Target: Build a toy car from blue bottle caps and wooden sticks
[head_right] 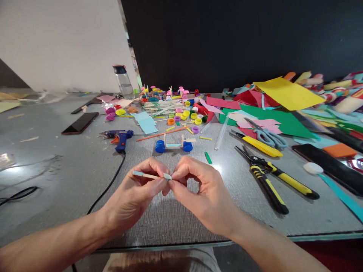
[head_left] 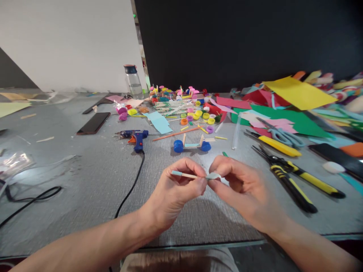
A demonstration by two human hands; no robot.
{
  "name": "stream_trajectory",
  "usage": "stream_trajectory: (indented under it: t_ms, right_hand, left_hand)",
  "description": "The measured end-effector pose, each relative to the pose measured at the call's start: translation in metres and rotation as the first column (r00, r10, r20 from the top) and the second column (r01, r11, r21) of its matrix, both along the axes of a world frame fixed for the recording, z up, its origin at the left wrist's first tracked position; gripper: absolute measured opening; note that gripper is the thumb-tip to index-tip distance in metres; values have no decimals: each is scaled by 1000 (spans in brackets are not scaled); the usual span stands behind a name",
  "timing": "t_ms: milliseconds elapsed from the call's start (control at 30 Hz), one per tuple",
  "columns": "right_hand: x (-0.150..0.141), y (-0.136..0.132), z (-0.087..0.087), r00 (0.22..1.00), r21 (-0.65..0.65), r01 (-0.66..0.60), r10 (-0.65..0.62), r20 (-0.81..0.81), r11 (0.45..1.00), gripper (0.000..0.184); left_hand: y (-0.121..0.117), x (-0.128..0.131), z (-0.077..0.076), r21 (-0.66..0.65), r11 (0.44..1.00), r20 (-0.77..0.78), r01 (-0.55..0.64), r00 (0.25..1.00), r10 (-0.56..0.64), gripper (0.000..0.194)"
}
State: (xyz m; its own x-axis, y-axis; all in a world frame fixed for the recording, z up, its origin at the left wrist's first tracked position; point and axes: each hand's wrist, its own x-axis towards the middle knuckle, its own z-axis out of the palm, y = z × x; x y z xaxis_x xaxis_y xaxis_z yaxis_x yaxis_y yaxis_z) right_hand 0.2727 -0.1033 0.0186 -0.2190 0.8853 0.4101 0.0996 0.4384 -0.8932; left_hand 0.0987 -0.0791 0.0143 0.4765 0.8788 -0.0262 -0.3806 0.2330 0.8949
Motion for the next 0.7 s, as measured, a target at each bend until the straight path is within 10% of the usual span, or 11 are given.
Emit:
stream_trajectory:
  t_ms: [700]
  right_hand:
    - [1,1,1,983,-177,-74,42,-181,981,19]
  left_hand:
    - [-1,-1,4,184,982,-117,-39,991,61,15]
